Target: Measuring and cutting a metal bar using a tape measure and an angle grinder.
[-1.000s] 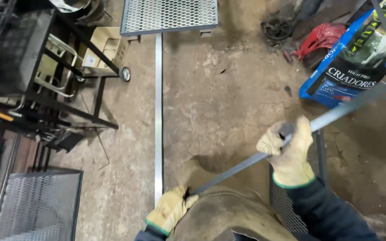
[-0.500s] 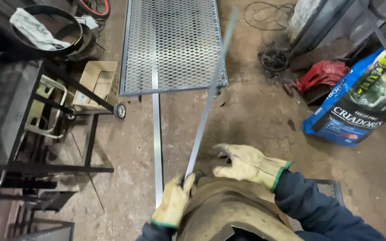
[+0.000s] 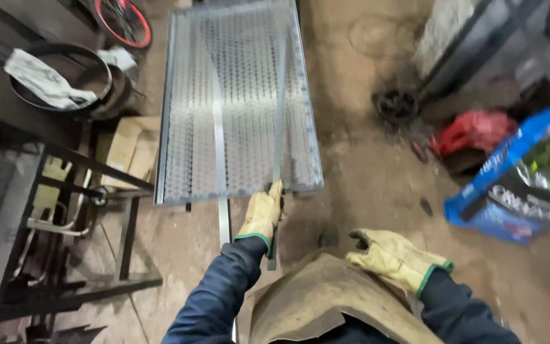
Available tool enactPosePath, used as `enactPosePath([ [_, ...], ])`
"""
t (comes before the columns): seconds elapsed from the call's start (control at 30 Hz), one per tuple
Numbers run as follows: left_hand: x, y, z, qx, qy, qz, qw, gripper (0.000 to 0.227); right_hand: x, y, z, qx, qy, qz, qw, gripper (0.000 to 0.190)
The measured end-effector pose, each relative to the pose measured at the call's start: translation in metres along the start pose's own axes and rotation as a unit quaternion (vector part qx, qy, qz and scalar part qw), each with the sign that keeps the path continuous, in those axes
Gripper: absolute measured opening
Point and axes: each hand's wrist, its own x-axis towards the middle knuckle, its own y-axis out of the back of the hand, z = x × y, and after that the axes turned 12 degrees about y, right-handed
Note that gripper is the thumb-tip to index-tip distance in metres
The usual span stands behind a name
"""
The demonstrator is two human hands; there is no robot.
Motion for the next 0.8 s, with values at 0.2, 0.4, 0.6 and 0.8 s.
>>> enactPosePath([
  [0.2,0.108,-0.05,0.011,-0.125,-0.011,-0.083,0.989,0.052,0.032,0.047,0.023,0.007,-0.034,0.014,0.999,0.068],
  [0.4,0.138,-0.064,0.052,0.063,-0.034,0.038,0.997,0.055,0.044,0.064,0.053,0.032,-0.065,-0.033,0.997,0.07],
  [0.6,0.191,-0.084,0.041,0.342,-0.147,0.113,0.921,0.054,0.055,0.081,0.053,0.039,-0.082,-0.008,0.996,0.068],
  [0.8,0.166,-0.078,0.069,0.128,-0.139,0.091,0.978,0.056,0.07,0.078,0.062,0.051,-0.09,-0.03,0.994,0.068],
])
